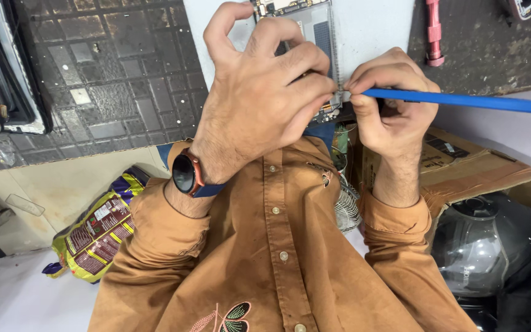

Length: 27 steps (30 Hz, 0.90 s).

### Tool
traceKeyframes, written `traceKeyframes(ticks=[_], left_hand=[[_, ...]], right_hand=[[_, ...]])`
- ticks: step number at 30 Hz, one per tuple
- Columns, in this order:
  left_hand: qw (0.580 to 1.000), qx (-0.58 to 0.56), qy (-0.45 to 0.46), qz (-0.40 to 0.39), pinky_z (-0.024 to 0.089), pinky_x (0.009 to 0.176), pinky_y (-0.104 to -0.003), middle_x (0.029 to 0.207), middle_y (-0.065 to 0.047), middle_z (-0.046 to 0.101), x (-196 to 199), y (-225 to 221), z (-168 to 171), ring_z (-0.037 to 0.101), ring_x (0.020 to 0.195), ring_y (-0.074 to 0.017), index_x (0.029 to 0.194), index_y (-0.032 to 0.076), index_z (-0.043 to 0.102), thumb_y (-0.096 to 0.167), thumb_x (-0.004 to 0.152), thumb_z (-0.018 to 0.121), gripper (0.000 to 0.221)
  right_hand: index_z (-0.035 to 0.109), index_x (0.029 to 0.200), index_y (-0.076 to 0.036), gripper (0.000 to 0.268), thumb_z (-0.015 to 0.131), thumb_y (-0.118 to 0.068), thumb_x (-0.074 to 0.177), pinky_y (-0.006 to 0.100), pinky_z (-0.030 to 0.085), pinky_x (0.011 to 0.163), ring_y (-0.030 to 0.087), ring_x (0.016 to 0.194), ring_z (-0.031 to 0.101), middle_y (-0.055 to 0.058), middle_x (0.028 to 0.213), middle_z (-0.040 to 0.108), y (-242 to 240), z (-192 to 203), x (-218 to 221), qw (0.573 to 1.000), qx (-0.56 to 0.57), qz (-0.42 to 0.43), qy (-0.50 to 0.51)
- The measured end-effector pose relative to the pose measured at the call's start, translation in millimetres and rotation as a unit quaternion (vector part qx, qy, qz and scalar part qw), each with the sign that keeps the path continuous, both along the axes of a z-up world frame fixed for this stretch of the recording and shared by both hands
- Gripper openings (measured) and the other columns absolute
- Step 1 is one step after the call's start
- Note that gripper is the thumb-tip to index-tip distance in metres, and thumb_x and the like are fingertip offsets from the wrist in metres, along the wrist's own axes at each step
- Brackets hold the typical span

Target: The person removes a battery from a disassembled smartphone, peels off its adhesive backing, and uses a screwdriver and a blue plastic pry tool to detach internal components and separate the screen assembly from the chassis. The person handles the battery, screwdriver, pry tool, and phone parts throughout the process.

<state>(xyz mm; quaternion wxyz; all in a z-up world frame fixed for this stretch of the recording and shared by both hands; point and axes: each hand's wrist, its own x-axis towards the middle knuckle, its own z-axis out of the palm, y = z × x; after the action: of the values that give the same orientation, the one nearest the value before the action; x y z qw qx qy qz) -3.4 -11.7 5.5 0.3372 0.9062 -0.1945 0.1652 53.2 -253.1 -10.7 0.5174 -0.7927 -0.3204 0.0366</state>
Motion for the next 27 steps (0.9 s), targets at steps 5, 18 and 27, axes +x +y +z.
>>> traceKeyframes(ticks=[5,18,27], left_hand=[[0.999,0.013,0.032,0.006,0.015,0.118,-0.056,0.112,0.01,0.063,-2.4,-6.5,-1.2,0.051,0.119,-0.0161,0.102,0.018,0.073,0.02,0.1,0.069,0.005],[1.0,0.005,0.023,0.019,0.018,0.112,-0.056,0.102,0.009,0.066,7.1,-10.1,-1.2,0.053,0.114,-0.0178,0.108,0.019,0.068,0.017,0.101,0.066,0.008],[0.999,-0.011,0.044,0.018,0.022,0.11,-0.052,0.106,0.004,0.063,9.2,-13.4,8.3,0.053,0.112,-0.0199,0.107,0.015,0.068,0.017,0.104,0.069,0.004]], right_hand=[[0.065,0.102,0.0,0.024,0.079,-0.019,0.106,0.025,0.05,0.072,0.016,0.082,0.065,0.011,0.095,0.071,-2.7,-2.0,0.1,1.0,0.023,-0.015,0.008],[0.064,0.101,0.0,0.029,0.078,-0.024,0.107,0.024,0.051,0.07,0.015,0.08,0.066,0.011,0.097,0.068,-0.6,-2.6,-1.6,0.997,0.064,-0.03,0.025],[0.052,0.1,0.0,0.034,0.063,-0.032,0.106,0.026,0.052,0.064,0.016,0.077,0.058,0.012,0.098,0.058,6.5,-3.5,-4.3,0.984,0.163,-0.05,0.044]])
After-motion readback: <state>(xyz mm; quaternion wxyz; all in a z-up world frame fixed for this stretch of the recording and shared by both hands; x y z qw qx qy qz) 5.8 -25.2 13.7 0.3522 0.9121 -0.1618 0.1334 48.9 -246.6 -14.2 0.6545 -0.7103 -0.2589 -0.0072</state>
